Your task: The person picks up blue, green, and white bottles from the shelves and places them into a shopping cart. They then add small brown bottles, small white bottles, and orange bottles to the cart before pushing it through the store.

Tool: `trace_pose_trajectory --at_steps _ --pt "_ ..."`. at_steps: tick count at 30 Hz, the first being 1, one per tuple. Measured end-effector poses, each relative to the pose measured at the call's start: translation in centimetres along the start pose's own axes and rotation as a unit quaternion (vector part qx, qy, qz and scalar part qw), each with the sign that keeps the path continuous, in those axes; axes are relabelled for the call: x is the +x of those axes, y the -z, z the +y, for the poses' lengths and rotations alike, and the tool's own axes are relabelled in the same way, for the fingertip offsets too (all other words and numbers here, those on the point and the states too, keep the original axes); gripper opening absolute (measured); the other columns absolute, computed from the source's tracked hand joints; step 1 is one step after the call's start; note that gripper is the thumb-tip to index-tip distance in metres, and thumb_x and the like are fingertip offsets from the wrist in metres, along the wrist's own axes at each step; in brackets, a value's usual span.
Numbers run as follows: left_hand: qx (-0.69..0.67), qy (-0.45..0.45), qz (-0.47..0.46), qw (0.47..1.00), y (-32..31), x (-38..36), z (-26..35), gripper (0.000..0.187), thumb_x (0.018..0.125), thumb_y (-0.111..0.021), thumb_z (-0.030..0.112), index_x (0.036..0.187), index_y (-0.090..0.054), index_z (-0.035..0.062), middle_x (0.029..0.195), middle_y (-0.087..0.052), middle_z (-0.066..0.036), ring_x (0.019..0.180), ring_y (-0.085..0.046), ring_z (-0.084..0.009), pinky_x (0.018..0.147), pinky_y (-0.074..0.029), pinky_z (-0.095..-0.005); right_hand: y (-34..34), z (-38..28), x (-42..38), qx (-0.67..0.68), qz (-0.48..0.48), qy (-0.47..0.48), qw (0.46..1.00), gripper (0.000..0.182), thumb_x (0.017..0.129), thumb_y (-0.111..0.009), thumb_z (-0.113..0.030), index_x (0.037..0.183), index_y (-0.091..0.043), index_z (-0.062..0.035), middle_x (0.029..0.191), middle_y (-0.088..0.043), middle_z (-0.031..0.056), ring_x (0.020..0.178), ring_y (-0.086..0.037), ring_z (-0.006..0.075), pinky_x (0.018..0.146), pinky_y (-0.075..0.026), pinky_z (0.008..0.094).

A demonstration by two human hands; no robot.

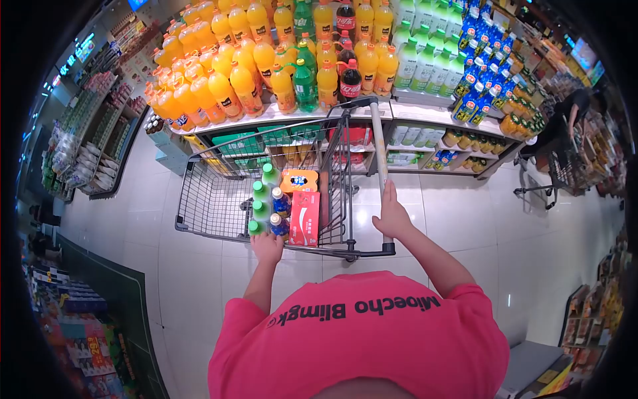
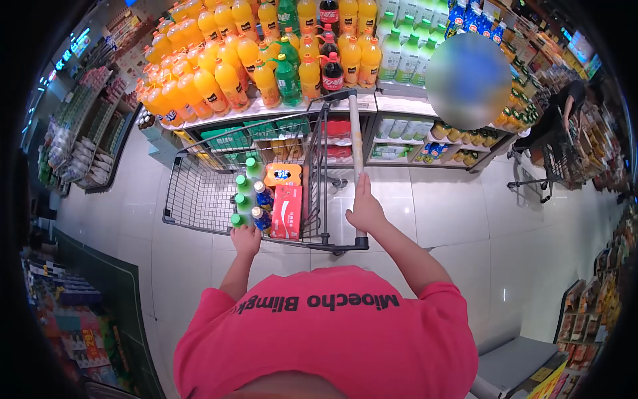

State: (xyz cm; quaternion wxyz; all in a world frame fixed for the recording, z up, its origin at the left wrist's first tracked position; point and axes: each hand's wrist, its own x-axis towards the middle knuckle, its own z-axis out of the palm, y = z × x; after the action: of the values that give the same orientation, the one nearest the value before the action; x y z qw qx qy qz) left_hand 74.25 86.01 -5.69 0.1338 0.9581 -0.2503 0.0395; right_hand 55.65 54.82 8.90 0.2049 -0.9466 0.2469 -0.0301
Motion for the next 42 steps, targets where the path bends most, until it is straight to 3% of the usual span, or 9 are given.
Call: trace_pose_trajectory --at_steps 5,11,16,19,23,28,33,37,42 --pt "0.014 -0.001 -0.005 1.0 0.9 -0.4 -4.1 0.036 0.082 -0.047 0.035 0.083 -0.07 0.0082 0.086 -0.061 -0.013 0.092 -0.055 -0.0294 0.097 -0.031 -0.0473 -1.8 -3.5 -0.4 0.034 -0.022 -0.002 0.999 0.106 0.068 -0.067 -0.021 0.14 0.005 0.009 0.145 -0.007 0.0324 0.104 -0.054 0.0432 0.085 -0.049 0.0392" --pt "0.031 0.015 -0.07 0.997 2.5 -0.6 -10.8 0.037 0.082 -0.048 0.038 0.085 -0.07 0.0088 0.087 -0.063 -0.013 0.092 -0.057 -0.0294 0.095 -0.033 -0.0476 -6.2 -7.9 -0.6 -0.039 0.05 0.12 0.991 0.102 0.067 -0.069 -0.03 0.142 -0.009 0.0052 0.147 -0.005 0.0289 0.138 -0.005 0.0428 0.111 -0.009 0.0498" --pt "-0.149 0.114 -0.042 0.981 4.2 -1.3 -12.2 0.034 0.079 -0.06 0.033 0.095 -0.067 0.004 0.092 -0.063 -0.017 0.096 -0.057 -0.0327 0.09 -0.04 -0.0445 -9.9 -11.7 -0.8 0.041 0.051 0.17 0.983 0.1 0.073 -0.066 -0.04 0.143 -0.011 0.0035 0.149 -0.003 0.0272 0.139 -0.002 0.0406 0.11 -0.005 0.0527" --pt "-0.273 -0.086 0.117 0.951 10.5 -5.4 -5.0 0.035 0.078 -0.065 0.02 0.107 -0.057 0.0007 0.106 -0.057 -0.018 0.101 -0.053 -0.035 0.089 -0.041 -0.0424 -12.5 -13.8 -1.2 0.116 0.056 0.195 0.972 0.095 0.077 -0.063 -0.042 0.143 -0.011 0.0034 0.149 -0.001 0.0263 0.139 -0.002 0.0405 0.11 -0.006 0.0528" --pt "-0.361 -0.189 -0.002 0.913 12.3 -10.6 -1.1 0.049 0.082 -0.063 0.028 0.122 -0.049 0.0023 0.119 -0.052 -0.019 0.111 -0.049 -0.0346 0.094 -0.038 -0.0405 -15.6 -17.9 -2.1 0.17 0.079 0.191 0.963 0.088 0.081 -0.061 -0.039 0.143 -0.013 0.0028 0.149 0.002 0.026 0.139 -0.001 0.0404 0.109 -0.005 0.0533" --pt "-0.305 -0.1 -0.054 0.945 12.9 -13.9 -2.9 0.064 0.071 -0.071 0.035 0.125 -0.05 0.0078 0.087 -0.064 -0.011 0.085 -0.059 -0.0321 0.08 -0.043 -0.0402 -16.6 -22.1 -2.6 0.196 0.135 0.242 0.941 0.063 0.077 -0.065 -0.028 0.13 -0.039 -0.0037 0.143 -0.018 0.0251 0.137 -0.014 0.0407 0.109 -0.007 0.0539" --pt "-0.245 -0.04 -0.044 0.968 13.7 -16.3 -6.2 0.06 0.07 -0.07 0.03 0.122 -0.052 0.0074 0.089 -0.064 -0.013 0.084 -0.06 -0.0321 0.076 -0.046 -0.0401 -14.9 -26.4 8.3 0.188 0.195 0.373 0.887 0.043 0.069 -0.065 -0.011 0.11 -0.053 -0.0073 0.133 -0.039 0.0178 0.127 -0.033 0.0387 0.106 -0.024 0.049" --pt "-0.204 0.097 -0.052 0.973 12.8 -16.9 -5.3 0.042 0.076 -0.059 0.022 0.115 -0.051 0.0076 0.086 -0.063 -0.013 0.08 -0.063 -0.0324 0.069 -0.048 -0.0443 -14.4 -30.9 18.8 0.126 0.065 0.38 0.914 0.02 0.073 -0.061 -0.012 0.092 -0.061 -0.005 0.105 -0.06 0.0148 0.101 -0.056 0.0317 0.087 -0.045 0.0411" --pt "-0.234 0.305 -0.148 0.911 14.6 -15.0 -4.6 0.045 0.08 -0.055 0.024 0.121 -0.042 0.0099 0.1 -0.061 -0.016 0.085 -0.063 -0.0347 0.069 -0.05 -0.0455 -16.7 -36.4 22.2 -0.243 -0.083 0.364 0.895 0.029 0.074 -0.061 -0.03 0.086 -0.068 -0.0039 0.083 -0.067 0.0159 0.081 -0.065 0.0304 0.072 -0.052 0.0394"
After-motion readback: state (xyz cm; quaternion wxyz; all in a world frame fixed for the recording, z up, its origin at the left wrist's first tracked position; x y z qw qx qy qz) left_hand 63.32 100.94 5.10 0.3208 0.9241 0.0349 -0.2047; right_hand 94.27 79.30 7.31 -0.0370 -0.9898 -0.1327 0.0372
